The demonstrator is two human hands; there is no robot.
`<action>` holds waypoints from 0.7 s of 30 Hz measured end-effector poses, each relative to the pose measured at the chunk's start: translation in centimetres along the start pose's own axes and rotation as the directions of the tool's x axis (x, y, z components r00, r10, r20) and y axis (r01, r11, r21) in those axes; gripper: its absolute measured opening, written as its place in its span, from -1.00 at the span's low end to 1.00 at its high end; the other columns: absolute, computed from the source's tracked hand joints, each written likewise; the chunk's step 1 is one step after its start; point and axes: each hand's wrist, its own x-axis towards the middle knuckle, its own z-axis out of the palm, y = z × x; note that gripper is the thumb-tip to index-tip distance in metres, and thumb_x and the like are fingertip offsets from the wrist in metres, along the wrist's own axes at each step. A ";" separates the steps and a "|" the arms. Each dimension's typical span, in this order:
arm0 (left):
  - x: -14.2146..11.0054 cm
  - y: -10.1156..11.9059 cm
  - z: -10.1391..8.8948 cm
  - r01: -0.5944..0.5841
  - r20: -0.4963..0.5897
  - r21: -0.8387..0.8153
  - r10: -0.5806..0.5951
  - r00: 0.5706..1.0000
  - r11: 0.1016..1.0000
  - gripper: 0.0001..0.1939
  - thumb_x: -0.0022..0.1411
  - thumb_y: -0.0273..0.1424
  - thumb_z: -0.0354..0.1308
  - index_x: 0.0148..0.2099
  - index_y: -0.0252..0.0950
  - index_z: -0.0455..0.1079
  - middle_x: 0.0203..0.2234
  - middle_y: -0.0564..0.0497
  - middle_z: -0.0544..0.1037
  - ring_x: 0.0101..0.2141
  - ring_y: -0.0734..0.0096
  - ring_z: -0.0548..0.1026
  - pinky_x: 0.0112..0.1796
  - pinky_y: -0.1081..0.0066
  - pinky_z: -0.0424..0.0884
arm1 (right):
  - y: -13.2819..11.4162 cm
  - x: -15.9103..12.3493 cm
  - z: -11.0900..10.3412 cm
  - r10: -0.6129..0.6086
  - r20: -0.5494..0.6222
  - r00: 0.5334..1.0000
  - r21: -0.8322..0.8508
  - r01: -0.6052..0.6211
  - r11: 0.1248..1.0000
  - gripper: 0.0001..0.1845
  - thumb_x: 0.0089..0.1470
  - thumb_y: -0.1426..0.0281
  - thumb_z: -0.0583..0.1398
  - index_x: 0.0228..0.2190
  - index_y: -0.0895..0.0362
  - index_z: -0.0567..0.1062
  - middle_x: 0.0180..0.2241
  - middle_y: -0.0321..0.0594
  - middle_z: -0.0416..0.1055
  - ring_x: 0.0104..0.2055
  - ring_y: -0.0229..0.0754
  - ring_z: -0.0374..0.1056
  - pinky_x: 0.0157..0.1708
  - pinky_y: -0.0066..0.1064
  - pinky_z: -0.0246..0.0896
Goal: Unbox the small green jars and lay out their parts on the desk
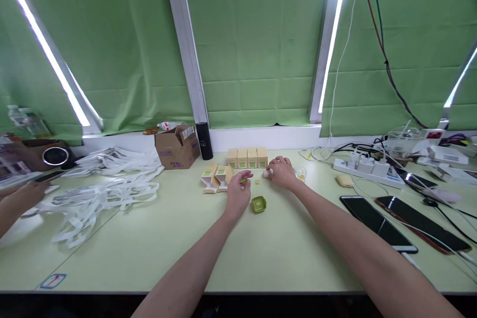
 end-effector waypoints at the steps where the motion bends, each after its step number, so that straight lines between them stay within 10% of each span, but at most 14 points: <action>1: 0.0 0.0 0.0 0.002 0.000 0.002 -0.002 1.000 1.000 -0.72 0.23 -0.55 0.21 -0.02 -0.23 0.52 -0.11 -0.13 0.66 -0.03 0.17 0.59 -0.01 0.17 0.46 | -0.1 -0.1 0.0 -0.001 -0.002 1.000 0.000 0.001 1.000 -0.68 0.16 0.37 0.25 -0.04 0.02 0.61 0.07 -0.10 0.53 0.20 0.08 0.17 0.18 -0.12 -0.09; 13: 0.2 -0.3 -0.2 -0.014 0.000 0.049 0.014 1.000 0.999 -0.71 0.25 -0.55 0.15 0.00 -0.25 0.51 -0.11 -0.14 0.66 -0.02 0.17 0.59 -0.01 0.17 0.48 | -1.2 -1.9 -1.5 0.009 -0.090 0.996 0.054 -0.004 0.999 -0.59 0.11 0.48 0.23 0.02 0.10 0.52 0.06 -0.05 0.52 0.20 0.07 0.19 0.15 -0.17 -0.04; 21: 0.3 -0.6 -0.4 -0.014 -0.034 0.055 0.016 0.999 0.998 -0.75 0.23 -0.51 0.19 -0.04 -0.25 0.52 -0.17 -0.13 0.67 -0.05 0.16 0.60 -0.04 0.17 0.48 | -6.1 -6.4 -2.0 0.147 -0.042 0.988 0.383 -0.120 0.916 -0.71 0.36 0.39 0.00 -0.28 0.04 0.51 -0.23 -0.21 0.59 -0.22 -0.10 0.43 -0.30 -0.33 0.10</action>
